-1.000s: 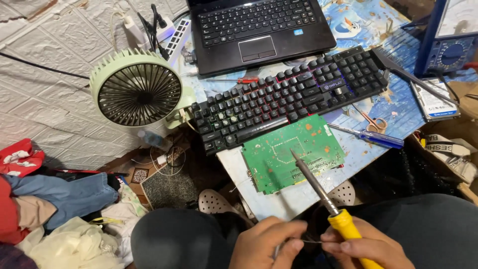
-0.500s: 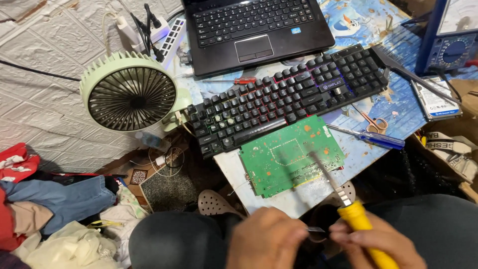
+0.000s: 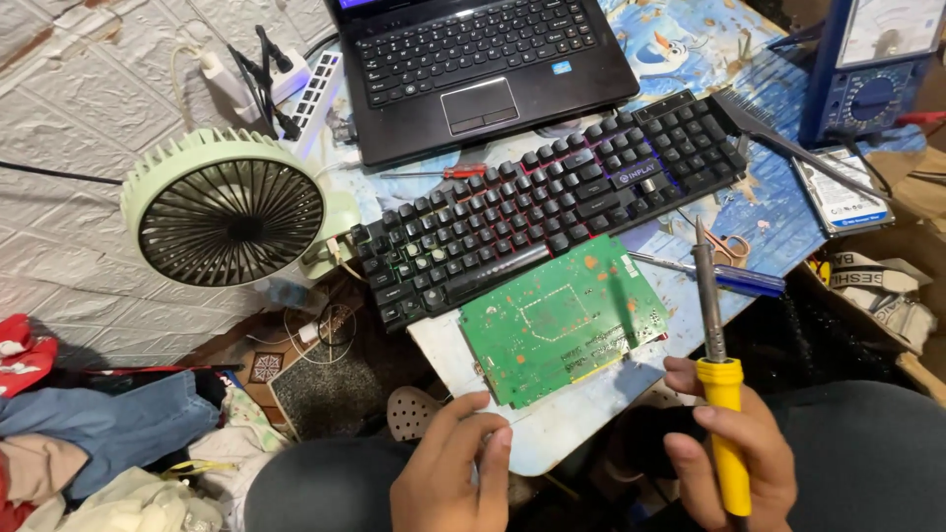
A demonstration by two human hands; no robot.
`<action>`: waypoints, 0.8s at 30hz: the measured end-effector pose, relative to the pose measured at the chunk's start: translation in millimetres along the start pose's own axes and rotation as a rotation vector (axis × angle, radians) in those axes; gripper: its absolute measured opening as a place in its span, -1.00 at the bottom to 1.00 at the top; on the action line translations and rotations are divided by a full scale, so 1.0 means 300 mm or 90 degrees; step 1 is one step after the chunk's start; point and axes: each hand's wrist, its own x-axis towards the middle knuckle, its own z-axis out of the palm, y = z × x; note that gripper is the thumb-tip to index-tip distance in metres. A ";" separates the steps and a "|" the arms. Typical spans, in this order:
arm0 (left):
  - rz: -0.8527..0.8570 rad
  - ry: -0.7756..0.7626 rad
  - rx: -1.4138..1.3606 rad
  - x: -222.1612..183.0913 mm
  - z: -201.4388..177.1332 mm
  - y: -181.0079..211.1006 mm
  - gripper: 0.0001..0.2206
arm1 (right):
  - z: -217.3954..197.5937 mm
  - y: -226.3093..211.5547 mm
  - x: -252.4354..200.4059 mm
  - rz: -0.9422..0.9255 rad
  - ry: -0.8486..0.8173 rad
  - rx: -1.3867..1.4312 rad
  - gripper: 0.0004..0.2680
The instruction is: Using a soldering iron to repair or assemble components on a printed circuit board at a workbench.
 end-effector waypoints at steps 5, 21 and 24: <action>0.208 0.076 -0.090 -0.012 0.031 0.001 -0.87 | -0.008 0.033 -0.005 -0.004 -0.052 0.031 -0.76; 0.488 -0.077 0.041 0.226 -0.011 0.006 -0.86 | -0.472 -0.046 -0.047 0.328 -0.348 -0.197 -0.47; 0.560 -0.086 0.087 0.284 0.002 0.028 -0.87 | -0.576 0.138 -0.076 0.035 -0.473 -0.210 -0.48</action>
